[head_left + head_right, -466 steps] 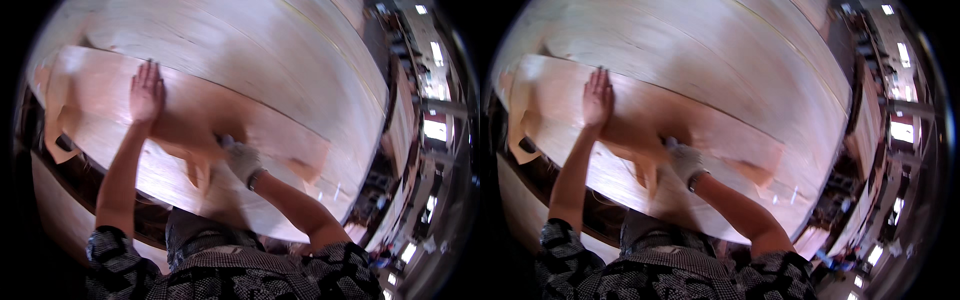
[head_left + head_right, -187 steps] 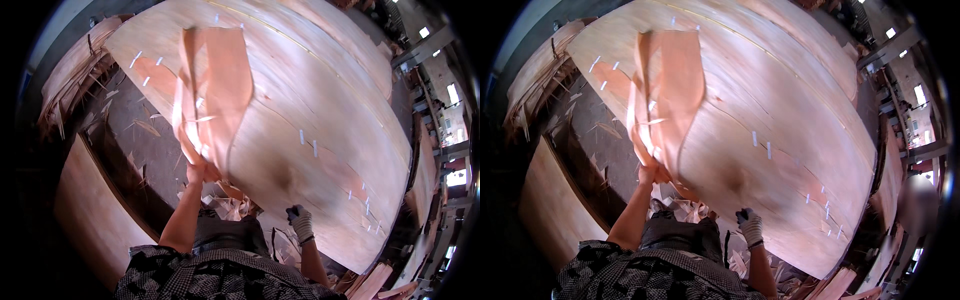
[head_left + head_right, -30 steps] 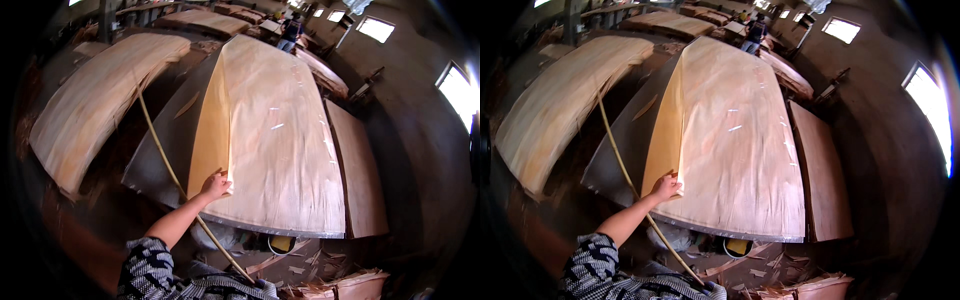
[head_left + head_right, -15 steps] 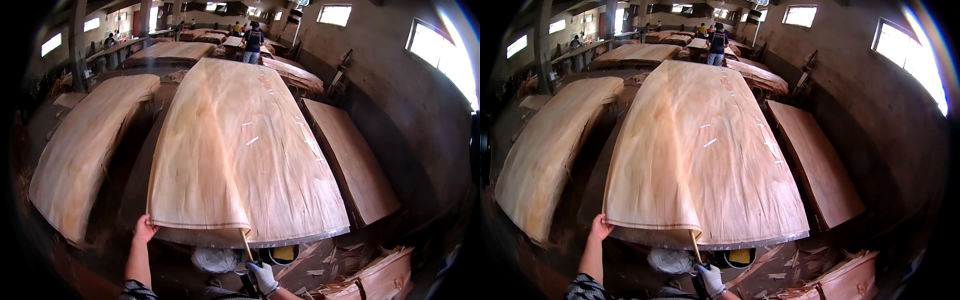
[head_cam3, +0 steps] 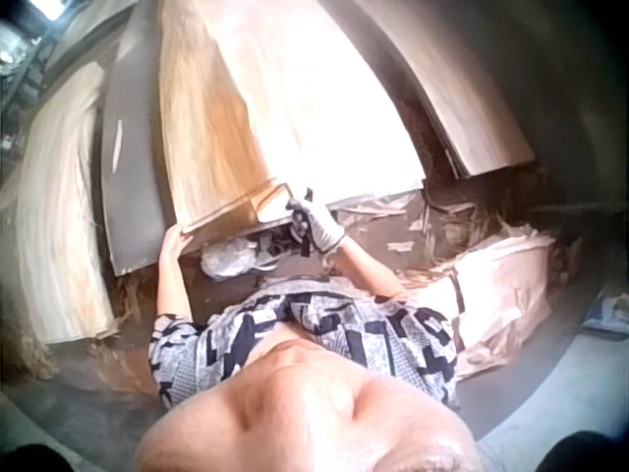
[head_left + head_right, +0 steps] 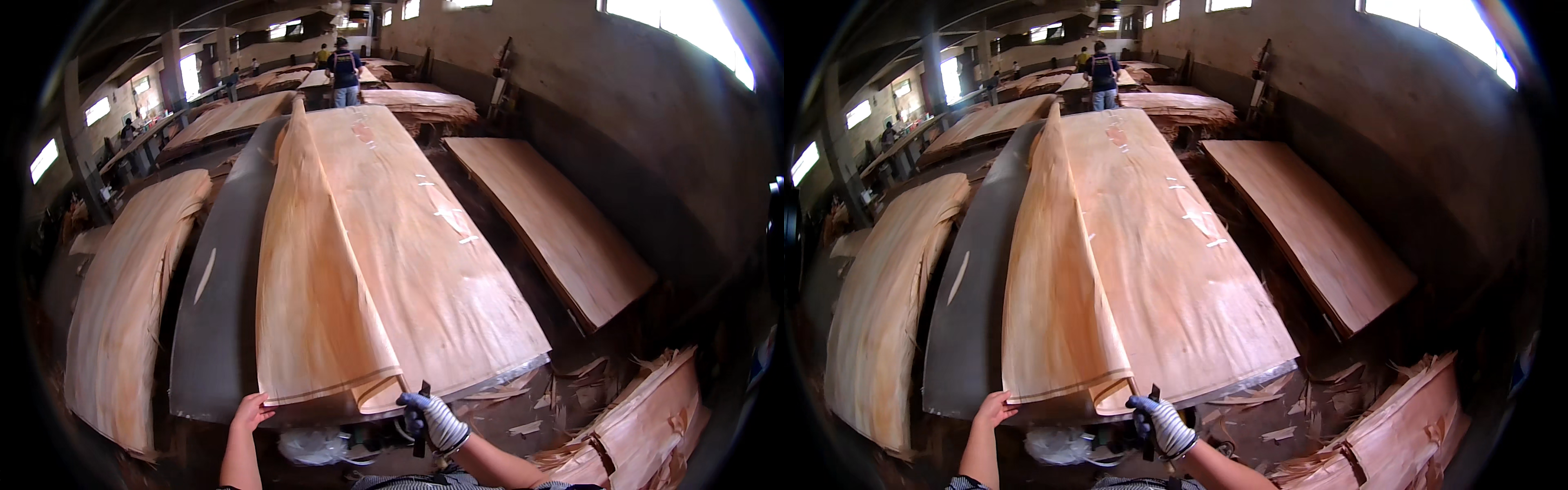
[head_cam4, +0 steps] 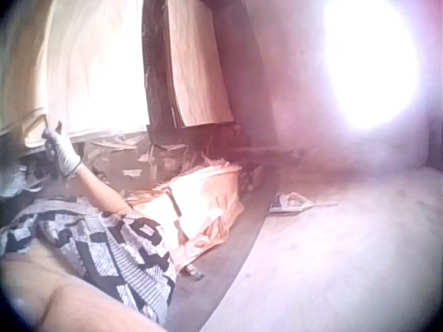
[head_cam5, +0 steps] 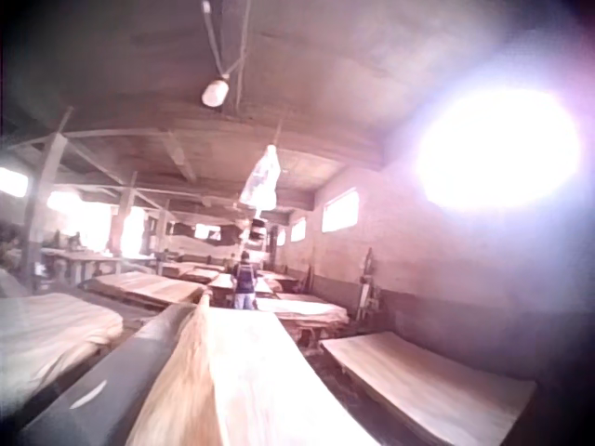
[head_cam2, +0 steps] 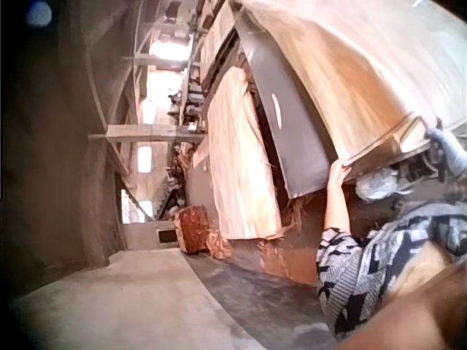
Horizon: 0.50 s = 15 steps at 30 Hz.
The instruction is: The person applies pieces of wood veneer to large wooden boards, using a small tool to press the veneer down and a long pole to lift and move the large boards.
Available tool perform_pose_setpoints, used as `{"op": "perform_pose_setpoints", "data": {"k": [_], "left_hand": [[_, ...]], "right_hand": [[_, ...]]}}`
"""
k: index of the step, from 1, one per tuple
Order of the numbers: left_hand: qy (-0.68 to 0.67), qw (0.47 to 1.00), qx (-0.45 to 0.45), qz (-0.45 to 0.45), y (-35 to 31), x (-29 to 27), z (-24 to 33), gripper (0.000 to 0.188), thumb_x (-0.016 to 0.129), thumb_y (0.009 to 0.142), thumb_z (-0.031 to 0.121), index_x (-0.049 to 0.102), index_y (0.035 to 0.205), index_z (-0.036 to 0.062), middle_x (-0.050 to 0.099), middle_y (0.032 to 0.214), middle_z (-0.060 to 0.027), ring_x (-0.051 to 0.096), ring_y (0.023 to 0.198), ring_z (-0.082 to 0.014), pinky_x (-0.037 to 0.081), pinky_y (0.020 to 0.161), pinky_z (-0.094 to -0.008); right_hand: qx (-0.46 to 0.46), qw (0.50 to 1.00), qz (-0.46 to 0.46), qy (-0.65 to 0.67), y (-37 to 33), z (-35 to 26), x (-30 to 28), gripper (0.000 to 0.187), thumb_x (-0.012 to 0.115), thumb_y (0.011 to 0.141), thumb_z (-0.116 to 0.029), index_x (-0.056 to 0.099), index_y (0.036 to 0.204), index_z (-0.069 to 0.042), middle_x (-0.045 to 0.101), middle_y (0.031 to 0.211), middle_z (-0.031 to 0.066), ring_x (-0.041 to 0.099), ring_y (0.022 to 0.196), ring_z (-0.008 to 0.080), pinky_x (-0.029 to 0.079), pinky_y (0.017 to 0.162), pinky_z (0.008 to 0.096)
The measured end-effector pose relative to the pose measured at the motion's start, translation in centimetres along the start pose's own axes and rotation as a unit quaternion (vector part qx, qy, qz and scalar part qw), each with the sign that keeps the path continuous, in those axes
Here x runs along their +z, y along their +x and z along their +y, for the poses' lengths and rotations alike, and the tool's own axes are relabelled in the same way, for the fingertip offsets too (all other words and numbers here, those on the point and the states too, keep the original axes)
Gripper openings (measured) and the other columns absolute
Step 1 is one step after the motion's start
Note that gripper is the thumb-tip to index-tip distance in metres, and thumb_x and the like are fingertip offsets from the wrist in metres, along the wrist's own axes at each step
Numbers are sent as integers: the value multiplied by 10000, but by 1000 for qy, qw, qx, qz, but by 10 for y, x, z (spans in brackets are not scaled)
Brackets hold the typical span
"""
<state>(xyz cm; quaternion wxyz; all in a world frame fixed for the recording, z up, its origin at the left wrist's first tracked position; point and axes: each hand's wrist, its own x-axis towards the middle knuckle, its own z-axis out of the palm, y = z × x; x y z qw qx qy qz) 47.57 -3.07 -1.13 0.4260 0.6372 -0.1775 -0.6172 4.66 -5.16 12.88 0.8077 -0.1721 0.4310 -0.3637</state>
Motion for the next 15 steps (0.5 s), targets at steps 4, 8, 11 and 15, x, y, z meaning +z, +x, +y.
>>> {"op": "perform_pose_setpoints", "data": {"k": [4,8,11,15], "left_hand": [[-6,999,21,-28,8,121,1,228,508,892,211,532,1038,38,609,968,-104,602,872,-233,485,735,-371],[38,995,23,-84,25,256,2,227,502,900,234,537,1016,42,618,943,-100,610,845,-203,488,720,-333],[102,989,-7,-108,36,360,-5,226,499,904,255,543,968,43,631,893,-103,621,773,-178,497,671,-294],[183,970,-36,-154,48,470,-5,238,502,904,267,542,902,32,651,825,-116,634,663,-147,501,546,-230]], "right_hand": [[2,1000,9,15,-6,-79,-94,170,613,814,-233,571,812,-68,449,543,-33,368,403,70,301,398,212],[-38,996,58,-56,-21,-161,-202,250,625,801,-298,580,874,-64,463,562,-32,384,424,66,315,404,213],[-103,979,142,-101,-37,-217,-283,241,635,797,-299,593,840,-66,488,553,-3,412,414,92,323,389,221],[-156,946,252,-134,-56,-277,-368,180,624,813,-259,560,810,-91,503,554,13,421,392,109,341,351,248]]}}
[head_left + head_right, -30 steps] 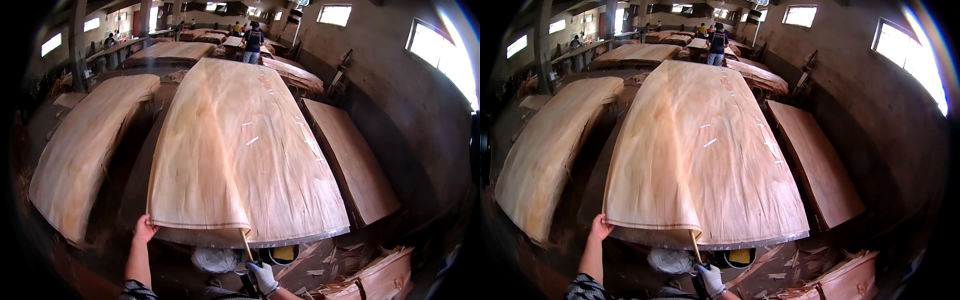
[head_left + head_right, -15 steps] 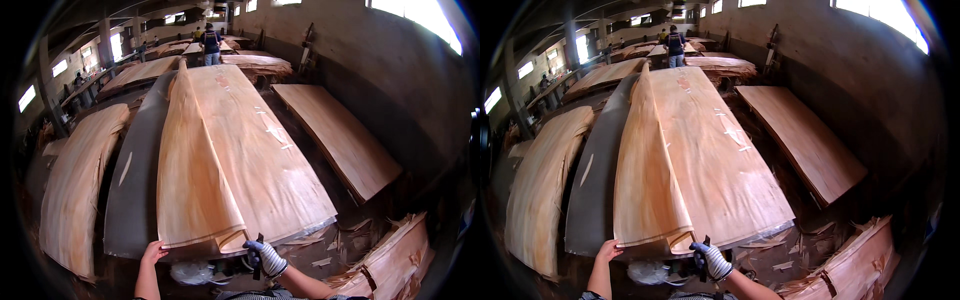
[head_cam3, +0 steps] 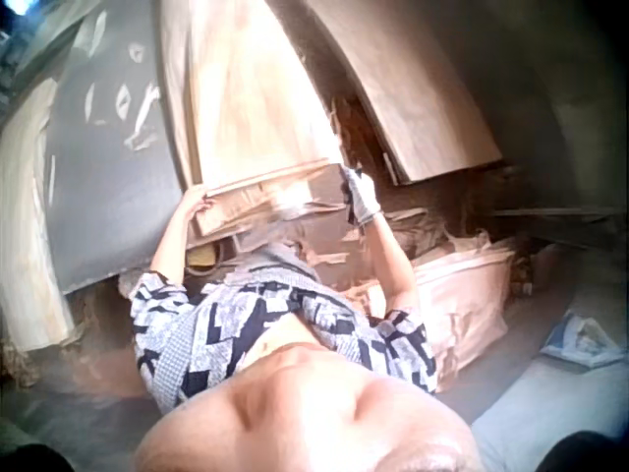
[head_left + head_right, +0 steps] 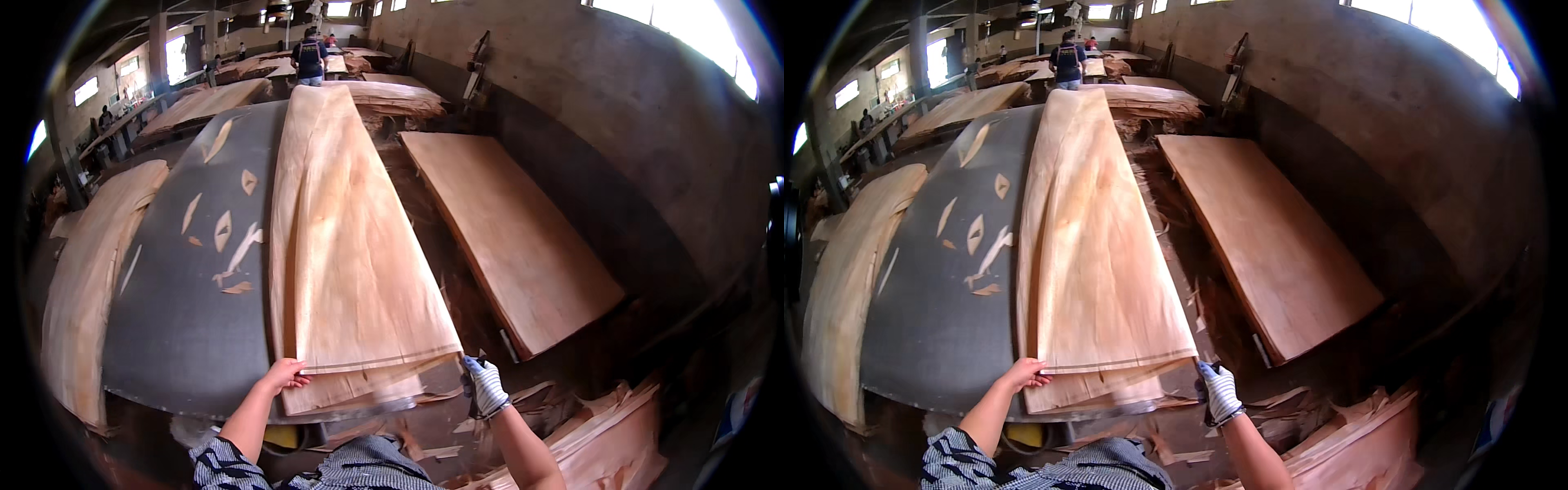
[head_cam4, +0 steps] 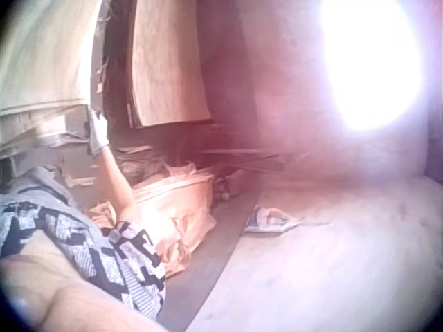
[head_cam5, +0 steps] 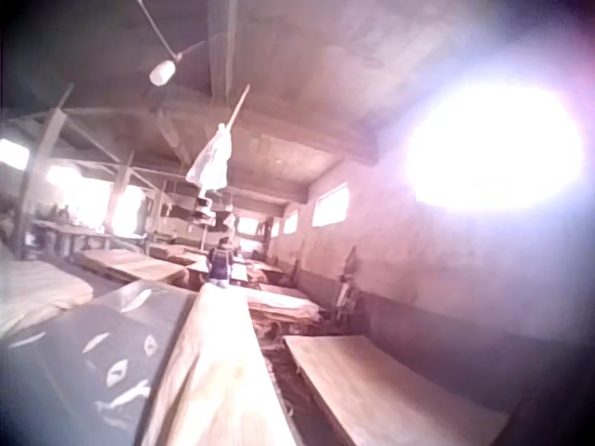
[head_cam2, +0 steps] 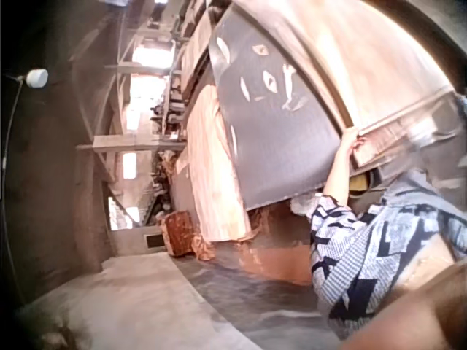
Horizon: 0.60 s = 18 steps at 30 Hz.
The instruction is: The person applies pieces of wood veneer to large wooden boards, using a small tool to press the veneer down and a long pole to lift and move the large boards.
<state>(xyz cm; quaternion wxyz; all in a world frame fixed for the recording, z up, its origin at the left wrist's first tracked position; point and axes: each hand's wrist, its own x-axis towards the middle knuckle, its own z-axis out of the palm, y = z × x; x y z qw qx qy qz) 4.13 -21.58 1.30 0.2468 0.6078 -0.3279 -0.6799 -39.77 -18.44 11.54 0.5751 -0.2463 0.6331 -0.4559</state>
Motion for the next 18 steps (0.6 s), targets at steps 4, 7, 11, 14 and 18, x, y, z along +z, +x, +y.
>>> {"op": "perform_pose_setpoints", "data": {"k": [4,7,11,14,18], "left_hand": [[67,996,-41,-51,44,103,33,258,513,898,271,576,894,21,662,841,-101,640,675,-130,497,515,-219],[110,988,-52,-96,81,182,51,286,521,893,284,610,864,13,669,838,-95,633,652,-112,491,506,-210],[122,976,-46,-176,135,274,54,279,517,893,282,610,833,26,672,814,-87,634,658,-105,494,530,-209],[146,968,-52,-197,177,344,74,271,504,897,269,605,818,30,672,800,-81,636,664,-104,495,542,-214],[186,953,-54,-233,216,444,102,264,504,888,264,602,798,35,673,789,-66,637,663,-102,498,549,-218]], "right_hand": [[-98,991,77,-54,53,-16,-98,205,652,800,-284,580,868,-104,526,634,-8,475,434,117,370,371,247],[-91,989,108,-40,69,-52,-161,180,650,802,-239,580,862,-84,523,623,0,478,433,113,363,353,242],[-88,982,150,-79,92,-98,-238,151,630,814,-213,583,851,-74,496,531,-1,418,361,95,320,314,237],[-90,979,159,-94,112,-131,-295,150,638,810,-217,596,827,-75,512,534,-2,415,363,87,322,322,227],[-80,976,180,-90,135,-168,-370,137,642,806,-216,616,806,-81,511,547,-9,419,374,86,329,336,223]]}}
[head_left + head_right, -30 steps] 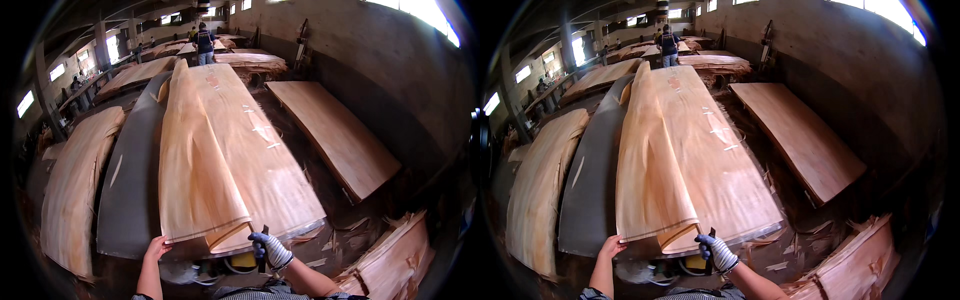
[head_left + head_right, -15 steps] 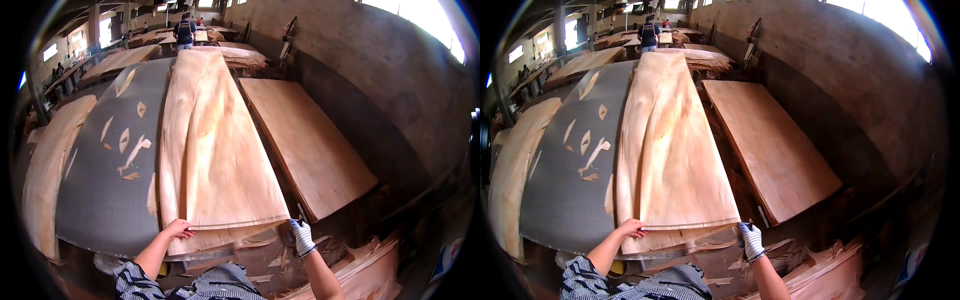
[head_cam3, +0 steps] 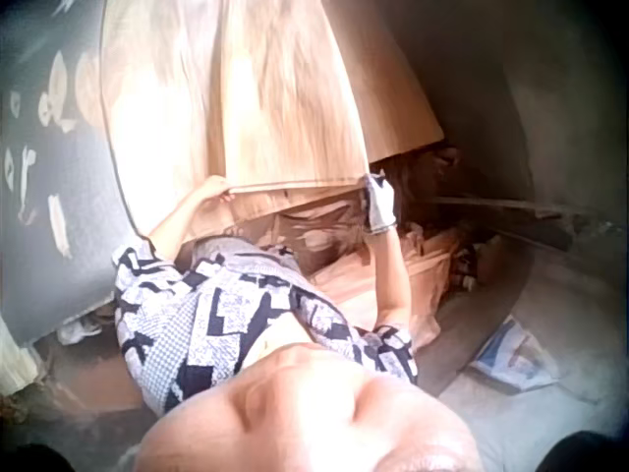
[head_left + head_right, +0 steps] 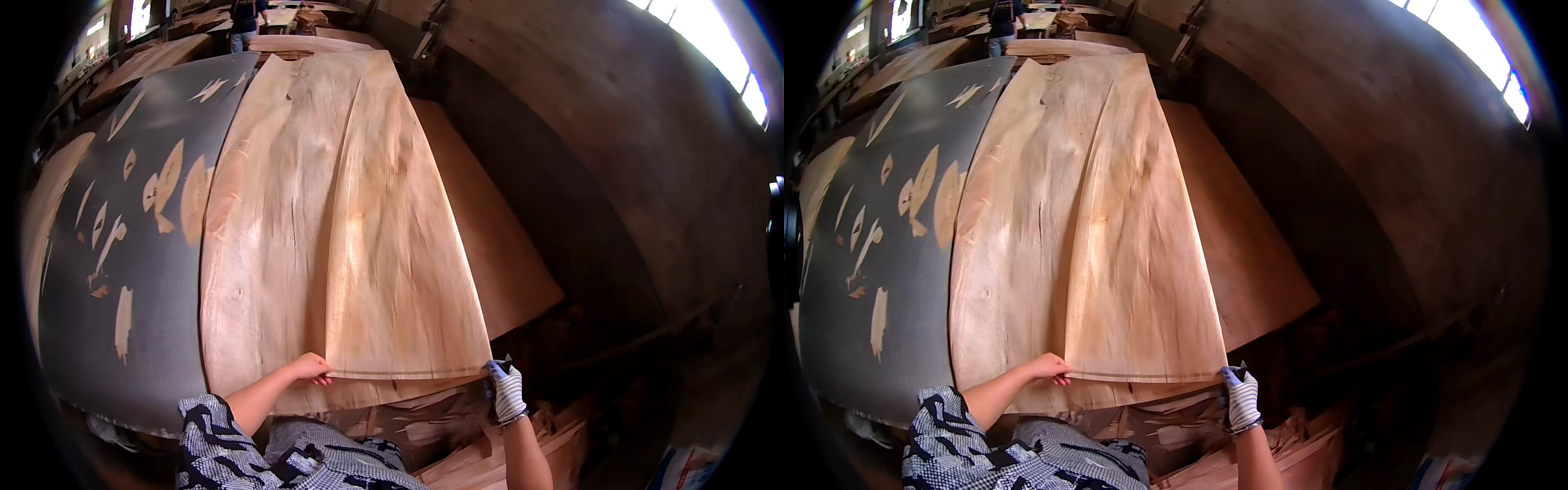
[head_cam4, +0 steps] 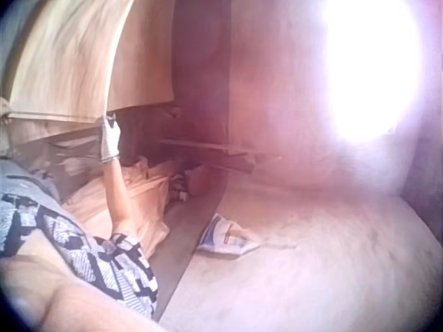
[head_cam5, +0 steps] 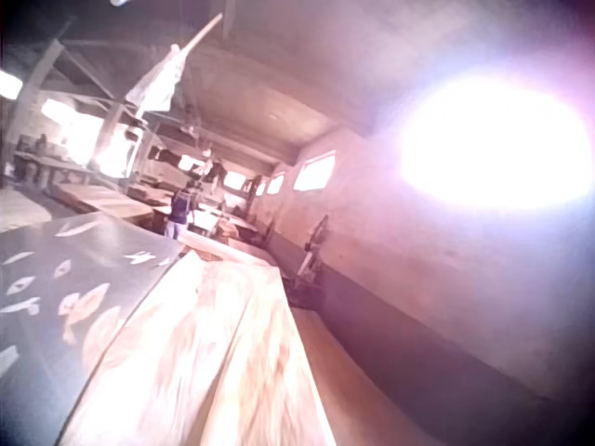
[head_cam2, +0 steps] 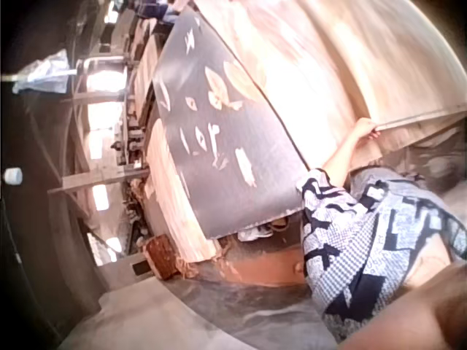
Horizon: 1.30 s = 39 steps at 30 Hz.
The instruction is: The person applies pieces of wood veneer to large wooden boards, using a small tool to press the veneer down and a long pole to lift and move the large boards.
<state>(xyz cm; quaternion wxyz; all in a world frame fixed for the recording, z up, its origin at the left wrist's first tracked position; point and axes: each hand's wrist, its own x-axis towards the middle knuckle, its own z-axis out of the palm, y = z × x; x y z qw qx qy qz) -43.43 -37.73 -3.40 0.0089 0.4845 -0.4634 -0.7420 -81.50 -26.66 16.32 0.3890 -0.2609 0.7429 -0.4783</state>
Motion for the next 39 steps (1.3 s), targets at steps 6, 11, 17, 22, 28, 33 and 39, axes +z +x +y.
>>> {"op": "perform_pose_setpoints", "data": {"k": [6,11,17,22,28,33,39], "left_hand": [[-8,999,-7,52,101,50,34,274,502,878,269,625,809,35,671,774,-62,628,614,-96,497,523,-222],[-28,993,-19,112,173,108,86,279,507,875,290,620,867,35,660,764,-57,619,611,-97,485,498,-224],[-93,980,-2,179,245,165,123,303,498,885,322,613,880,41,657,814,-66,626,649,-110,478,539,-233],[-227,951,24,208,319,207,132,347,519,871,366,610,877,31,652,807,-72,614,667,-135,482,565,-257],[-132,710,-196,664,403,305,134,335,592,788,323,616,952,32,614,995,-190,568,904,-377,465,799,-392],[-779,488,-208,334,430,357,161,486,560,844,386,507,1197,55,584,1126,-103,524,1056,-301,425,900,-429],[-801,402,167,410,504,361,42,385,540,870,162,428,1228,77,538,1179,-75,521,1073,-262,430,912,-438]], "right_hand": [[2,998,-22,63,79,5,-60,114,660,783,-173,607,814,-78,520,567,-8,447,418,86,353,369,219],[44,994,-60,80,151,-7,-117,170,674,769,-176,579,869,-77,528,573,11,460,427,105,361,368,234],[37,992,-70,96,232,-15,-162,132,660,780,-143,553,813,-73,494,545,8,431,396,109,345,348,244],[42,990,-82,107,298,-13,-202,125,646,786,-129,554,801,-45,496,538,15,418,377,109,330,338,242],[-4,999,34,-12,380,-9,-293,138,657,766,-137,556,788,-46,493,544,-2,428,393,99,329,351,232],[2,998,48,-50,426,-35,-334,123,641,771,-125,556,815,-48,489,541,4,428,388,93,327,332,221],[-58,997,-18,-54,530,14,-338,105,636,774,-113,567,811,-43,476,514,4,394,345,94,313,313,227]]}}
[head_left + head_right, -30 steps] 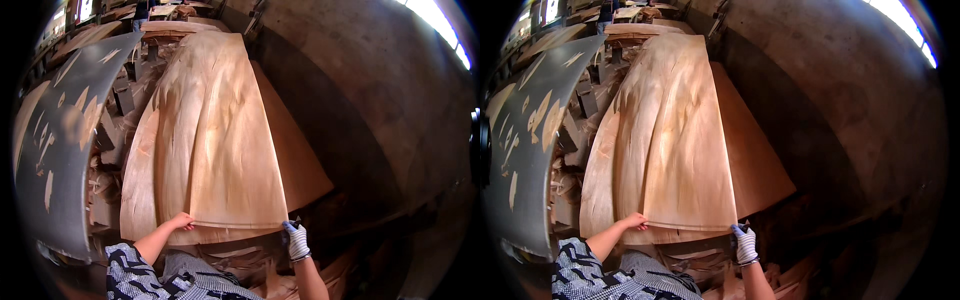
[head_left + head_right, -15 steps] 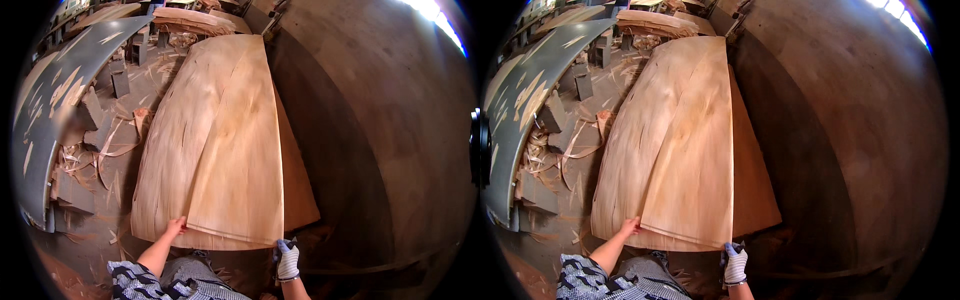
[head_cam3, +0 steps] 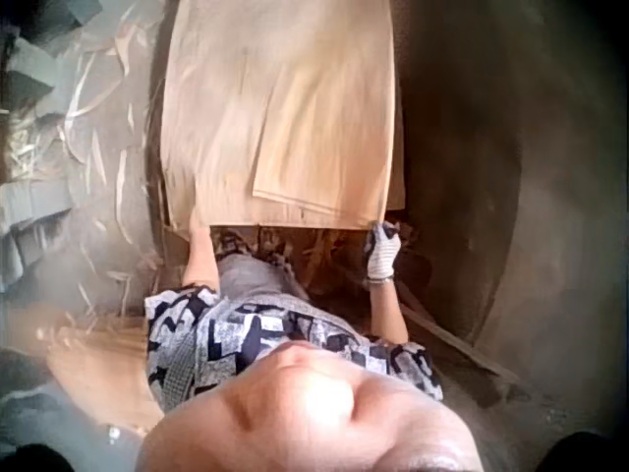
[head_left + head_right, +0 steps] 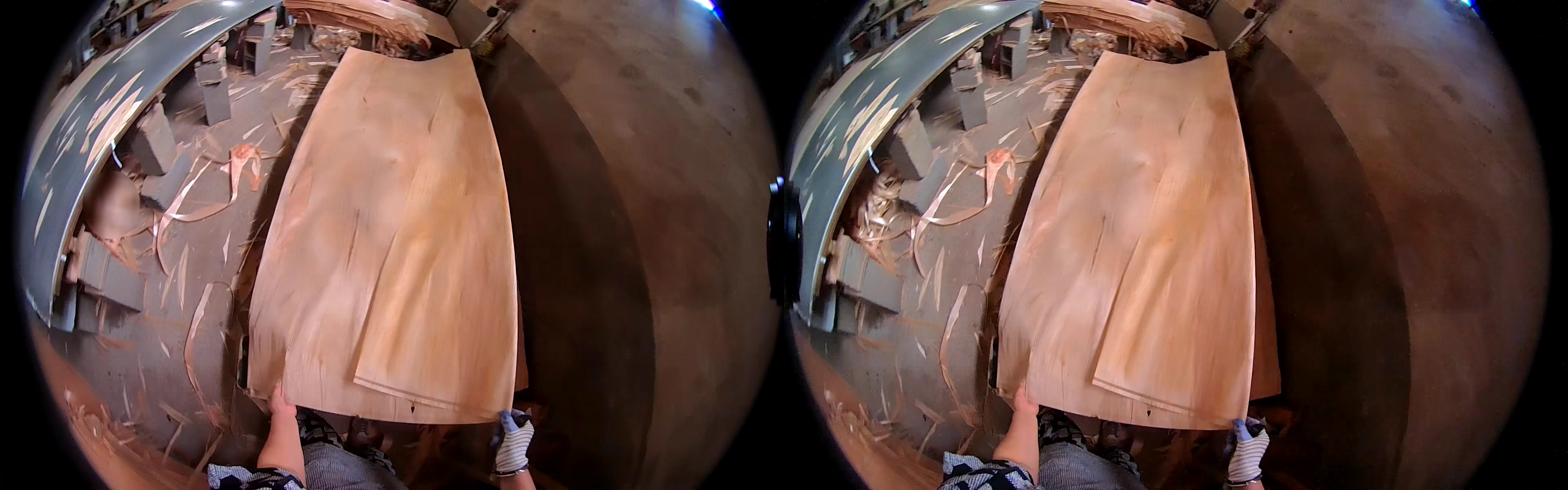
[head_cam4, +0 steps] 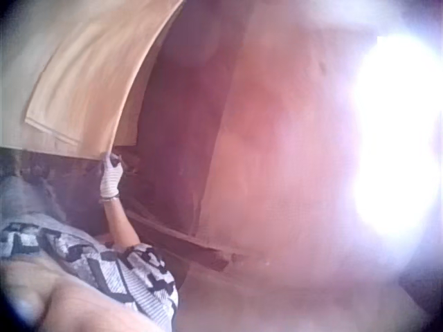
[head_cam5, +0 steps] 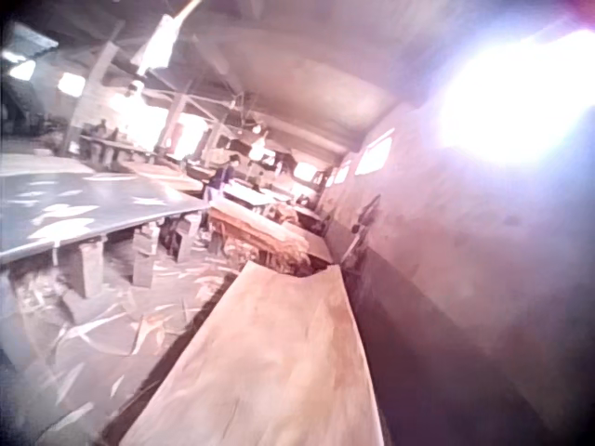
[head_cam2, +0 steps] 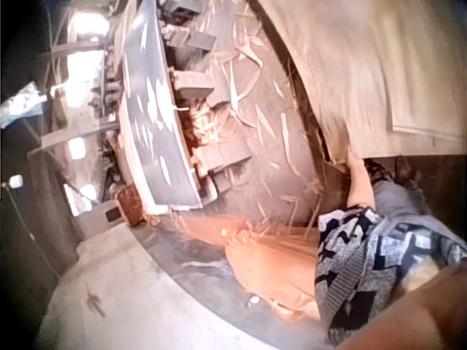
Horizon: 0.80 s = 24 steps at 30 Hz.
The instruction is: The person applies pieces of wood veneer to large wooden boards, using a small tool to press the veneer down and a long pole to lift and move the large boards.
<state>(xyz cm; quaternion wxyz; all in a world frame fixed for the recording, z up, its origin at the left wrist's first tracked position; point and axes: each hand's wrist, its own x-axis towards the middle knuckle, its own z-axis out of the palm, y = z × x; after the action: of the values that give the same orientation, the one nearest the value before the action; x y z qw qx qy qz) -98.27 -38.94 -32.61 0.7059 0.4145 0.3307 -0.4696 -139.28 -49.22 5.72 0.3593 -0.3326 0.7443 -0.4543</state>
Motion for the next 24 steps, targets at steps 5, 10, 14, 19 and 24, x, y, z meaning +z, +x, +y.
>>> {"op": "perform_pose_setpoints", "data": {"k": [5,10,14,19,24], "left_hand": [[-4,998,44,33,-17,37,-12,374,601,796,35,462,1125,142,563,1071,-60,551,998,-241,472,830,-403],[112,992,10,-64,-51,63,-18,457,604,759,-35,450,1131,180,567,1017,-35,570,922,-199,486,759,-361],[82,988,-24,-128,-44,63,-3,385,596,805,164,475,1165,105,561,1110,-80,549,1006,-247,460,844,-399],[90,992,66,-64,-27,59,26,464,508,862,343,464,1201,29,529,1200,-113,501,1102,-287,391,944,-431],[89,984,115,-99,24,-32,64,434,430,915,318,438,1229,19,509,1226,-122,468,1138,-294,349,981,-438]], "right_hand": [[68,997,-27,22,27,18,15,106,650,771,-124,565,790,-64,475,504,1,394,330,100,286,295,237],[57,997,-9,41,66,90,19,139,648,765,-71,511,752,-87,468,499,12,402,326,114,290,281,252],[76,996,-27,47,92,161,25,128,631,778,-59,504,787,-70,489,535,13,417,357,112,325,310,252],[62,997,2,-55,133,268,26,125,611,778,-31,558,884,9,587,719,42,523,585,141,448,563,255],[-57,997,24,-46,118,315,26,94,603,795,-61,518,834,-54,469,529,1,373,346,81,286,300,237]]}}
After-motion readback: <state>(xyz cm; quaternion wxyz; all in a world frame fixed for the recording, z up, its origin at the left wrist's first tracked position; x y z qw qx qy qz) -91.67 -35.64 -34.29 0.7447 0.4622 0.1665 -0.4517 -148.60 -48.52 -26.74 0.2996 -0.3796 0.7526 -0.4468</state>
